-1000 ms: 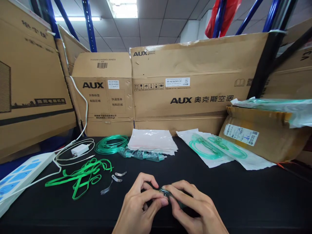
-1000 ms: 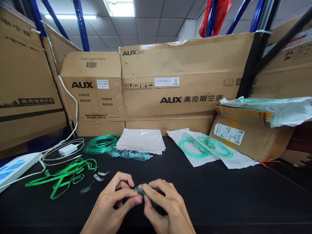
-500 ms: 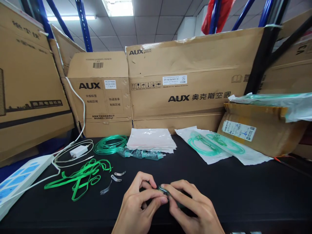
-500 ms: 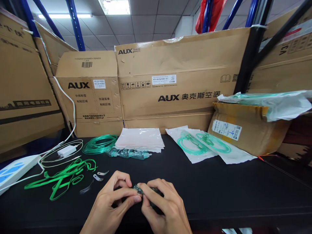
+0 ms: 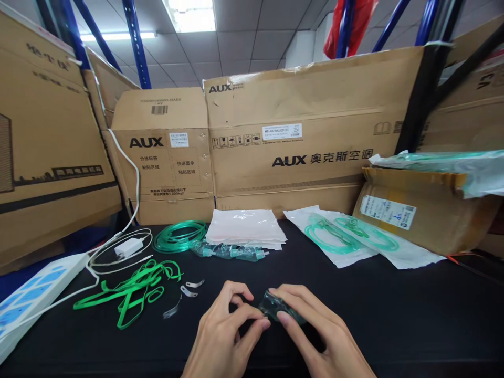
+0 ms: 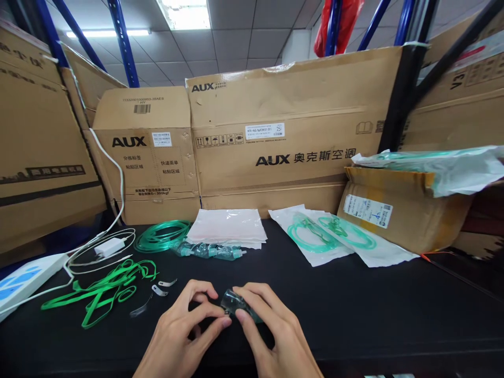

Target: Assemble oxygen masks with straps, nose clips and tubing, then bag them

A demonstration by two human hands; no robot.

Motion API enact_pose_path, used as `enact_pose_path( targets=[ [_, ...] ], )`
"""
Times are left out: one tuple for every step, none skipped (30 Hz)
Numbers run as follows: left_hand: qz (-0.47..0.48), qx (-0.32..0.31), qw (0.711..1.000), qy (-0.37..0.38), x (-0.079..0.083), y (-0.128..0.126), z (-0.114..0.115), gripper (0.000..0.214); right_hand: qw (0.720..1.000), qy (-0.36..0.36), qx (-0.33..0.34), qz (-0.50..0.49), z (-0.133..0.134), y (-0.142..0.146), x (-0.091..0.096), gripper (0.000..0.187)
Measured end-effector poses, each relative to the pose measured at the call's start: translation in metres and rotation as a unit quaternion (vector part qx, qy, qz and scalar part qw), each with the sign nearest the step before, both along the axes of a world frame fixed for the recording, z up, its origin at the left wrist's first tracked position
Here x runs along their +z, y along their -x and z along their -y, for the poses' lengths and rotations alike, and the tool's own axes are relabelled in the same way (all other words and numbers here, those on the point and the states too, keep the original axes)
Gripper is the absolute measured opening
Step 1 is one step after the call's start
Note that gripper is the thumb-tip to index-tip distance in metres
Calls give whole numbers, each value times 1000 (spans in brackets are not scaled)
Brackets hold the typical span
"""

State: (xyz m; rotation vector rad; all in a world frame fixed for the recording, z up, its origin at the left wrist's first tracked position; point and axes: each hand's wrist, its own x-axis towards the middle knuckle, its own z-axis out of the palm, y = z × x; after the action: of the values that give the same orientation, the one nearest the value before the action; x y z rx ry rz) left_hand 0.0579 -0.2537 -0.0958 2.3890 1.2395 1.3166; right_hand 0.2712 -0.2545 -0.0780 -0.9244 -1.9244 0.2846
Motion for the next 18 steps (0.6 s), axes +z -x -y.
enact_pose_path(
  targets=[
    [-27, 5, 999, -18, 1, 2, 0, 15, 1000, -6, -4, -3, -2, -1, -1, 30],
    [-56, 10, 998, -33, 2, 5, 0, 15, 1000, -13, -10, -5, -4, -2, -1, 30],
    [-84, 15, 996, -41, 5, 10, 1, 14, 1000, -18, -15, -2, -6, -4, -1, 30],
    [-113, 22, 993, -40, 8, 15, 1, 14, 1000, -21, -21, 6, -9, -6, -1, 30],
    [-140, 33, 989, -33, 12, 21, 2, 13, 999, -21, -28, 18, -12, -9, -2, 31],
    [-166, 47, 985, -18, 16, 27, 2, 14, 999, -21, -37, 31, -14, -13, -2, 32],
    [-189, 65, 980, -3, 20, 35, 2, 15, 998, -18, -47, 46, -17, -18, -3, 32],
    [-207, 88, 974, 11, 23, 43, 2, 18, 996, -16, -59, 60, -19, -23, -4, 32],
    [-221, 111, 969, 23, 26, 51, 1, 21, 995, -14, -70, 76, -21, -29, -6, 32],
    [-230, 131, 964, 32, 27, 59, -1, 23, 993, -14, -79, 92, -24, -36, -9, 34],
    [-235, 149, 960, 38, 28, 67, -3, 25, 990, -13, -82, 111, -26, -43, -11, 37],
    [-237, 164, 957, 43, 29, 74, -6, 27, 988, -14, -81, 129, -29, -49, -14, 41],
    [-237, 179, 954, 49, 29, 80, -8, 28, 986, -18, -78, 144, -32, -55, -16, 45],
    [-236, 193, 950, 60, 28, 86, -11, 29, 985, -22, -75, 156, -36, -59, -17, 46],
    [-234, 207, 947, 73, 28, 92, -13, 30, 983, -29, -69, 169, -40, -62, -17, 46],
    [-232, 219, 944, 86, 27, 97, -15, 31, 981, -38, -64, 182, -46, -64, -15, 44],
    [-229, 227, 941, 98, 25, 102, -16, 32, 978, -45, -59, 195, -52, -65, -11, 41],
    [-228, 230, 940, 104, 24, 106, -16, 33, 975, -51, -55, 211, -59, -64, -6, 40]
  ],
)
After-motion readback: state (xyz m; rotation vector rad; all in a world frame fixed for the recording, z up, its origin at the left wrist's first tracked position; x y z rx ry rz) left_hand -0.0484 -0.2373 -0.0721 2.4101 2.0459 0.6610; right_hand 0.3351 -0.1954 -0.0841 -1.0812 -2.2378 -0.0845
